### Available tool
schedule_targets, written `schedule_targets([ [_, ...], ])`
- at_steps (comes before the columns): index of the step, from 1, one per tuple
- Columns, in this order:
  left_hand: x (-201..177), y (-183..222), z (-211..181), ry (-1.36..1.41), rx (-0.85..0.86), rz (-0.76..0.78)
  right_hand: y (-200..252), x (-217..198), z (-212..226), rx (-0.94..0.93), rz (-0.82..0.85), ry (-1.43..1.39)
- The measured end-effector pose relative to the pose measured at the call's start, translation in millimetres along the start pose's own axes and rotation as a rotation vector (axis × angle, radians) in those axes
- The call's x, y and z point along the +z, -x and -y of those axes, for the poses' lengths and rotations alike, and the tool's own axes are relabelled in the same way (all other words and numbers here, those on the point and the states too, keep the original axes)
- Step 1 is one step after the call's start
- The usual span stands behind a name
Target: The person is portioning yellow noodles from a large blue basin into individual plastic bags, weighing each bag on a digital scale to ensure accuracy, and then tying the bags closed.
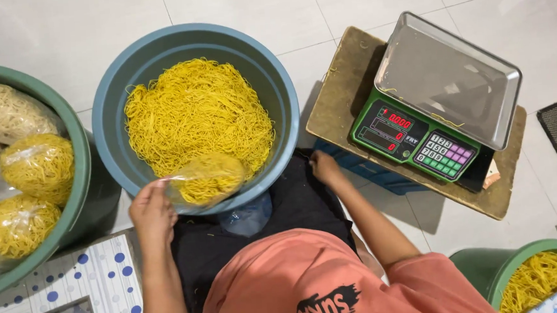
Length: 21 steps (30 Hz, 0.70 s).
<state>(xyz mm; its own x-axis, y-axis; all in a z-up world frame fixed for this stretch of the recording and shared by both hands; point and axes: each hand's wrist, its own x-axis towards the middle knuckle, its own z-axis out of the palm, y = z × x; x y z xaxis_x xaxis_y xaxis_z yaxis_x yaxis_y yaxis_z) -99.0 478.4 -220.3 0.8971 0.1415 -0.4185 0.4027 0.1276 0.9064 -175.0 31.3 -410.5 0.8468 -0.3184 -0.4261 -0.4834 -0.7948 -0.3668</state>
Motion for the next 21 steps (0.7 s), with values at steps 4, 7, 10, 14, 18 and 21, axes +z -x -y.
schedule_targets([
  [4,-13.7,-0.8,3.9,0.151,0.017,-0.029,-27.2,40.3,-16.8,0.144,-0.194,-0.233],
  [7,-18.9,-1.8,9.3,0.181,0.014,-0.025,-46.5,66.1,-26.6,0.177,-0.194,-0.232],
  [10,-18.2,-0.7,10.8,0.187,0.012,-0.002,-45.9,69.6,-30.0,0.189,-0.217,-0.23],
  [14,-16.6,-4.4,18.5,0.207,0.009,0.018,-50.6,74.7,-52.9,0.174,-0.198,-0.249],
  [18,-14.7,0.4,14.7,0.196,0.01,0.036,2.0,21.6,-24.1,0.156,-0.186,-0.139],
  [21,-10.6,0.1,11.2,0.183,0.01,0.04,26.2,-34.6,7.7,0.098,-0.072,0.01],
])
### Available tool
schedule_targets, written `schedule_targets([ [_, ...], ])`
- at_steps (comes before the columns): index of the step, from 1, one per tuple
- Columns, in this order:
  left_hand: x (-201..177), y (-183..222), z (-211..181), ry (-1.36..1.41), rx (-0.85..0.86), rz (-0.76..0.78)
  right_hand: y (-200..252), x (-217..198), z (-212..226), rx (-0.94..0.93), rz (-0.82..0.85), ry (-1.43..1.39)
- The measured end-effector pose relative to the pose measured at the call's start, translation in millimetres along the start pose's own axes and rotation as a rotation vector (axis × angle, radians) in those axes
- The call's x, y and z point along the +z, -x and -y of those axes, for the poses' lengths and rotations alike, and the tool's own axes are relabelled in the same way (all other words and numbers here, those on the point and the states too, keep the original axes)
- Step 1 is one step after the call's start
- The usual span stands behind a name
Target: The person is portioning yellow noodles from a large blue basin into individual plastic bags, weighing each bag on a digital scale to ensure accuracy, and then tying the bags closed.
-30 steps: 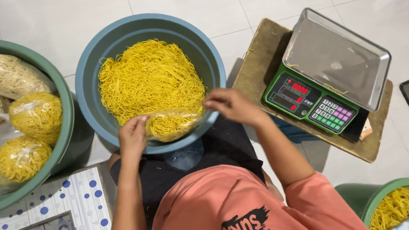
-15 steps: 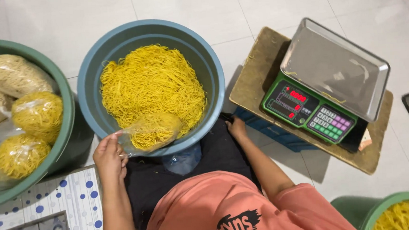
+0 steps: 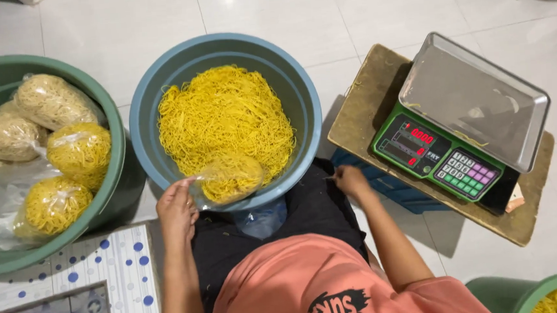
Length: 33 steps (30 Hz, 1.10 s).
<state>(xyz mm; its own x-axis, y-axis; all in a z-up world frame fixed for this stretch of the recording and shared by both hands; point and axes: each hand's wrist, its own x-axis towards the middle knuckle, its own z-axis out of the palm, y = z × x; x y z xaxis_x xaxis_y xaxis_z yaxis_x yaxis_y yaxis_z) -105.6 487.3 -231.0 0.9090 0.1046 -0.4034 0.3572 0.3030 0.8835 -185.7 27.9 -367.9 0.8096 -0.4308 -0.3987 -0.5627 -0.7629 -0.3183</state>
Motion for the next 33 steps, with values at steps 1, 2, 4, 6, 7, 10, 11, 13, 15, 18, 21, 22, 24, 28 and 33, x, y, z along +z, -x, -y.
schedule_targets([
  [1,1.2,1.4,2.1,-0.001,-0.011,0.008,9.1,-19.7,7.0,-0.038,0.044,0.068],
  [2,0.5,5.3,2.6,-0.003,-0.017,0.008,29.5,-44.8,31.5,-0.034,0.049,0.069],
  [4,6.1,6.5,0.3,-0.009,-0.035,0.03,59.3,-102.8,84.5,-0.111,0.138,0.06],
  [6,7.0,3.9,4.8,-0.002,-0.028,0.032,67.8,-128.2,115.2,-0.193,0.086,-0.001],
  [7,7.0,2.6,7.4,-0.001,-0.024,0.04,72.7,-140.1,130.4,-0.269,0.034,-0.067],
  [10,9.4,9.7,5.5,-0.004,-0.034,0.029,75.1,-134.8,161.9,-0.419,-0.227,-0.241],
  [11,9.7,10.3,6.3,-0.003,-0.039,0.021,83.0,-130.7,175.7,-0.421,-0.218,-0.238],
  [13,12.1,8.6,7.1,-0.011,-0.048,0.044,96.8,-123.6,203.8,-0.599,-0.152,-0.475],
  [15,18.8,14.8,5.0,-0.017,-0.049,0.04,117.6,-119.2,227.3,-0.601,-0.084,-0.349],
  [18,23.6,14.6,9.1,-0.05,-0.039,0.055,117.9,-96.8,240.1,-0.55,0.066,-0.041],
  [21,21.5,5.4,22.5,-0.141,0.008,0.118,86.5,-66.1,229.6,-0.501,0.147,0.192],
  [22,19.8,2.5,28.4,-0.208,0.041,0.171,74.4,-55.2,223.3,-0.496,0.143,0.24],
  [24,23.1,-3.1,24.3,-0.384,0.112,0.156,70.3,-70.4,222.8,-0.538,0.125,0.153],
  [28,46.4,8.5,-27.9,-0.65,0.308,0.175,84.9,-111.0,236.9,-0.539,0.11,-0.08],
  [33,58.0,16.5,-33.5,-0.555,0.404,0.173,101.9,-136.2,240.7,-0.524,0.076,-0.317],
])
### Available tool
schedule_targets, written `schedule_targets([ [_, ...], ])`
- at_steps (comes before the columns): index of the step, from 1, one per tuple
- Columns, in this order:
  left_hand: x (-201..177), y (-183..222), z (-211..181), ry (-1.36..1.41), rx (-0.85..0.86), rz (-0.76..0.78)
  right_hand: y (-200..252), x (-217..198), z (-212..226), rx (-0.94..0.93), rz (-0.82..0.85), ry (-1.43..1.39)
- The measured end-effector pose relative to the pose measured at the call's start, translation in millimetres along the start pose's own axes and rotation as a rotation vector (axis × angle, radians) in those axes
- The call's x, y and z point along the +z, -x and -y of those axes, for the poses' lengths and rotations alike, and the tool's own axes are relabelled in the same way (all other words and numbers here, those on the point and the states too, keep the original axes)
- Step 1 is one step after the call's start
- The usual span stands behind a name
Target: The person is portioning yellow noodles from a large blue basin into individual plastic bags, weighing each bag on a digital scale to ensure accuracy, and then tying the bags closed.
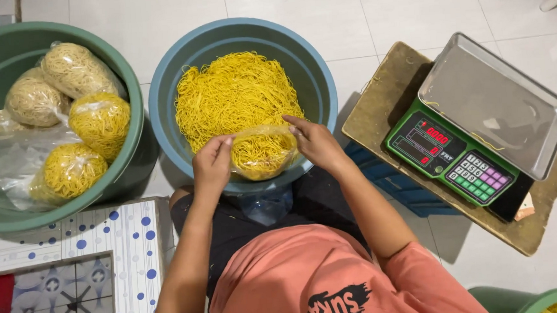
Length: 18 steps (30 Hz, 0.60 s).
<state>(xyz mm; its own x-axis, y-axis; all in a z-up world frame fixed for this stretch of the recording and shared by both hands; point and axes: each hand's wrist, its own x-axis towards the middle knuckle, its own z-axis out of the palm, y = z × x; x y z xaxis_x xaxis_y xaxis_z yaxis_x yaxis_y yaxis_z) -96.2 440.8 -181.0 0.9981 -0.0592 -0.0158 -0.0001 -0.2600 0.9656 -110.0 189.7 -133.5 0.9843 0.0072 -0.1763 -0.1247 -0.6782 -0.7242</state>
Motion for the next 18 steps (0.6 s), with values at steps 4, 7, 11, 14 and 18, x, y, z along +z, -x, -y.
schedule_targets([
  [4,14.7,8.2,22.5,0.02,-0.016,-0.02,8.2,-0.2,0.2,0.004,0.064,0.136],
  [7,16.6,12.3,42.8,-0.009,-0.09,0.104,6.7,7.4,-13.5,-0.003,0.058,0.151],
  [11,18.8,19.7,24.5,0.01,-0.132,0.097,15.6,4.3,-4.7,-0.065,-0.112,-0.018],
  [14,24.9,15.0,22.5,0.026,-0.091,0.096,12.6,8.9,6.5,-0.22,-0.139,0.015],
  [18,33.3,17.8,24.7,0.029,-0.09,0.096,-6.7,43.8,4.5,-0.352,0.309,0.272],
])
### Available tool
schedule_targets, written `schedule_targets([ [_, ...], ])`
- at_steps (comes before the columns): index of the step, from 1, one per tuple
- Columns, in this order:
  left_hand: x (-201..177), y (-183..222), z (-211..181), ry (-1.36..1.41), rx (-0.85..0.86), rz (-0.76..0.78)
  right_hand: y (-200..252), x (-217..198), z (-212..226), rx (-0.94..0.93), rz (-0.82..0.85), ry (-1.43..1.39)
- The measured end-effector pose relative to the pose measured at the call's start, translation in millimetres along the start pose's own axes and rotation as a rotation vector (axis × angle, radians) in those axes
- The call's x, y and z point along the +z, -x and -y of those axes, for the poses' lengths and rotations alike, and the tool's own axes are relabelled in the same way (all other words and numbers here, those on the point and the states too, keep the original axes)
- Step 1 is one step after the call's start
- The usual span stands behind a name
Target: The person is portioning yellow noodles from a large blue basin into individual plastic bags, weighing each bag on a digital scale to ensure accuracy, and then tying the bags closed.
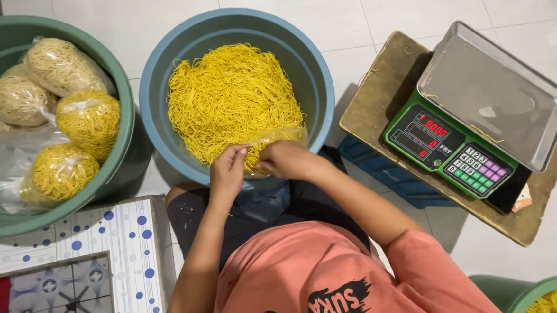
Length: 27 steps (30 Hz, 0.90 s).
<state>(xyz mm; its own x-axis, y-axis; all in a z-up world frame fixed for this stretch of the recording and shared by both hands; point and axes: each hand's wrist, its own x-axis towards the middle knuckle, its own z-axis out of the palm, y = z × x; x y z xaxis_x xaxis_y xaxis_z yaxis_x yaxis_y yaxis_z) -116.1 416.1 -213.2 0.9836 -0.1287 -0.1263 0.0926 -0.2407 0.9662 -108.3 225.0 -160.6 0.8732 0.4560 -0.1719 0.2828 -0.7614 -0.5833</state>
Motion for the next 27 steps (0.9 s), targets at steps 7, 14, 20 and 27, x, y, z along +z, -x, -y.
schedule_targets([
  [7,10.8,5.2,-6.0,-0.072,0.054,-0.004,-60.9,79.2,-73.2,0.314,0.394,0.264],
  [14,16.7,-5.5,14.8,-0.062,0.016,-0.003,-69.2,103.8,-106.5,0.371,0.383,0.227],
  [20,19.2,-8.6,23.6,-0.073,-0.004,-0.011,-74.8,119.0,-121.9,0.388,0.357,0.215],
  [27,27.0,-6.4,9.4,-0.124,0.054,0.004,-63.7,119.8,-139.7,0.347,0.289,0.058],
])
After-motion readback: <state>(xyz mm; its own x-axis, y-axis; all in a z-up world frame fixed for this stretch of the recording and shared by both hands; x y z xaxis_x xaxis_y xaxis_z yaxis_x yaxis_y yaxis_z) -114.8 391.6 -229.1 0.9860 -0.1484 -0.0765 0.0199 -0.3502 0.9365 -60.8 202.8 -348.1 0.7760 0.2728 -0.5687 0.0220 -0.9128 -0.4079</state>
